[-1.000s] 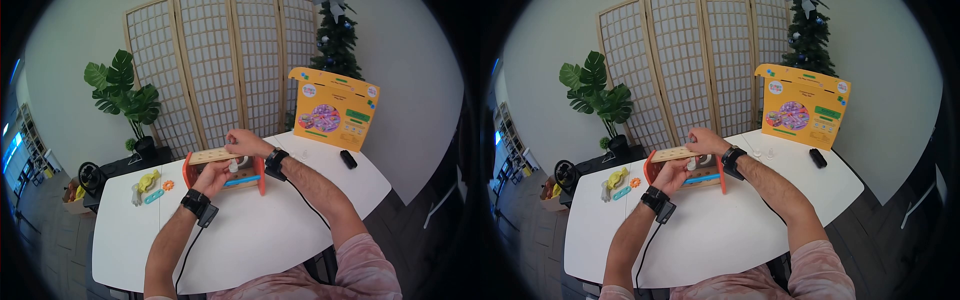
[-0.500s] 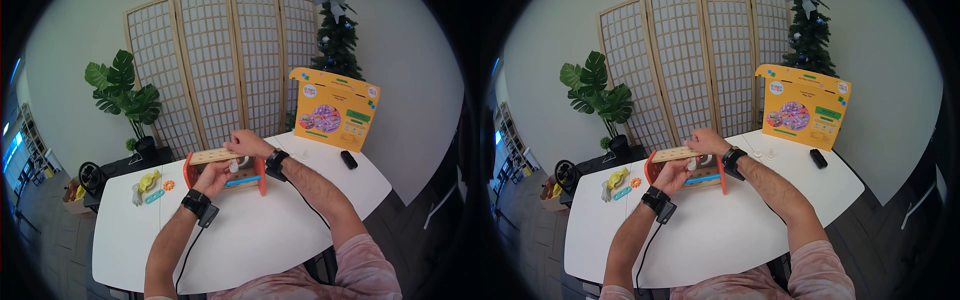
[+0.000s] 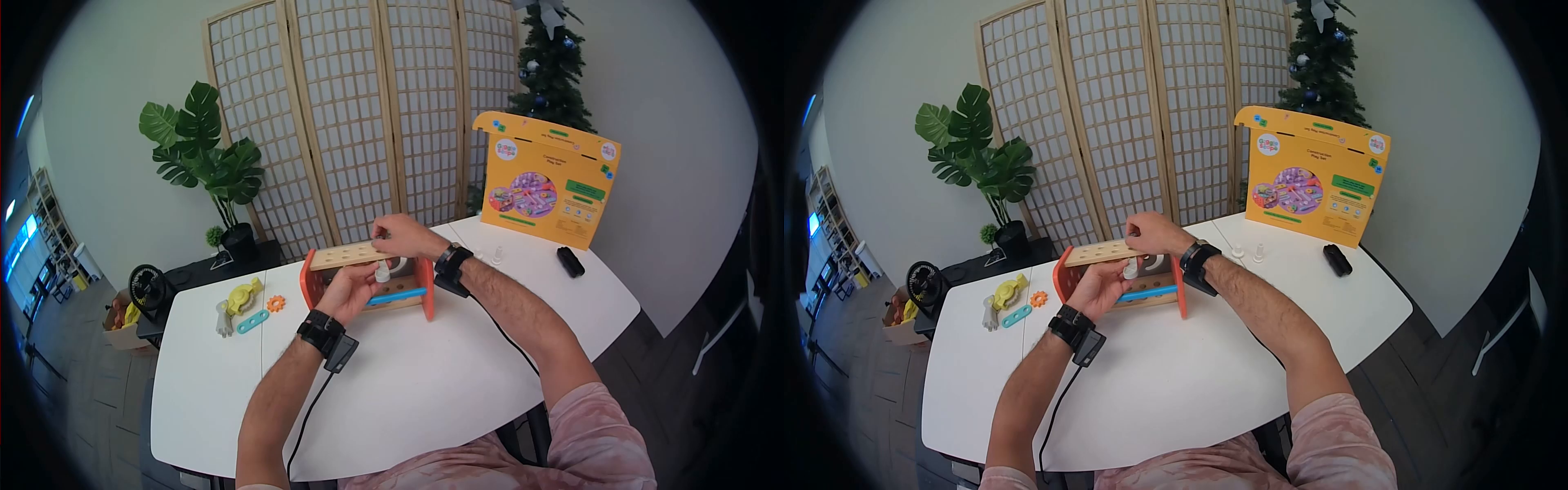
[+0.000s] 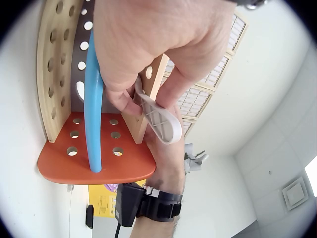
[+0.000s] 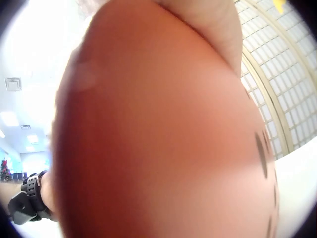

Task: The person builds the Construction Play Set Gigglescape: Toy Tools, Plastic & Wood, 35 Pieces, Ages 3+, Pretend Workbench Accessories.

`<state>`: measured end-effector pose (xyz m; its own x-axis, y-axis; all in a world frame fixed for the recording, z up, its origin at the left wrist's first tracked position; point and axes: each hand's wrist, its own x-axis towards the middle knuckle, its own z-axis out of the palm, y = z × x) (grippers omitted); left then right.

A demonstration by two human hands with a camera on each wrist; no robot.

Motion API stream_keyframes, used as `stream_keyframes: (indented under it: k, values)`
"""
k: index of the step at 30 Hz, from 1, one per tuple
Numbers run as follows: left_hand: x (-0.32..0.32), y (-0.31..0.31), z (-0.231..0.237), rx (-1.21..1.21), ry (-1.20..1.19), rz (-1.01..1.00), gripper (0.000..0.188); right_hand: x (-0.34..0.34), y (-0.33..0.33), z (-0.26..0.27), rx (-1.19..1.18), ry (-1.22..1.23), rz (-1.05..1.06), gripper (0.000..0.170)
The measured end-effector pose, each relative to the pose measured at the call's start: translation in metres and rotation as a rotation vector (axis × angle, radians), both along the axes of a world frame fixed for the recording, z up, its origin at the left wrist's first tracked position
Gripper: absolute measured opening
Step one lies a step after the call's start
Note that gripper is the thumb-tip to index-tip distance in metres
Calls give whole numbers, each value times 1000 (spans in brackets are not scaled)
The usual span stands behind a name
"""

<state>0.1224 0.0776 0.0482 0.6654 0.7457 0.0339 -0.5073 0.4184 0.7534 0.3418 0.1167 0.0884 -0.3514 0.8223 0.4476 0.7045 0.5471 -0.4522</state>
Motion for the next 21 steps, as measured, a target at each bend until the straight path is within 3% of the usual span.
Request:
stream_keyframes:
  k: [4, 7, 11, 13, 16, 21]
  values:
    - [0, 0, -1, 6, -4, 0, 47, -3, -7, 6, -59, -77, -101, 28]
    - [0, 0, -1, 14, -7, -10, 47, -3, -4, 0, 57, 19, -23, 28]
    - [-1, 2, -2, 19, -2, -9, 48, -1, -3, 0, 29, -38, -32, 28]
    - [0, 3, -3, 13, -1, -12, 48, -2, -8, 5, -14, -140, -147, 34]
    - [0, 4, -3, 18, 4, -23, 47, -2, -13, 6, 8, -29, -67, 34]
    - [-1, 3, -3, 22, 0, -26, 46, -2, -8, 4, -10, -62, -88, 32]
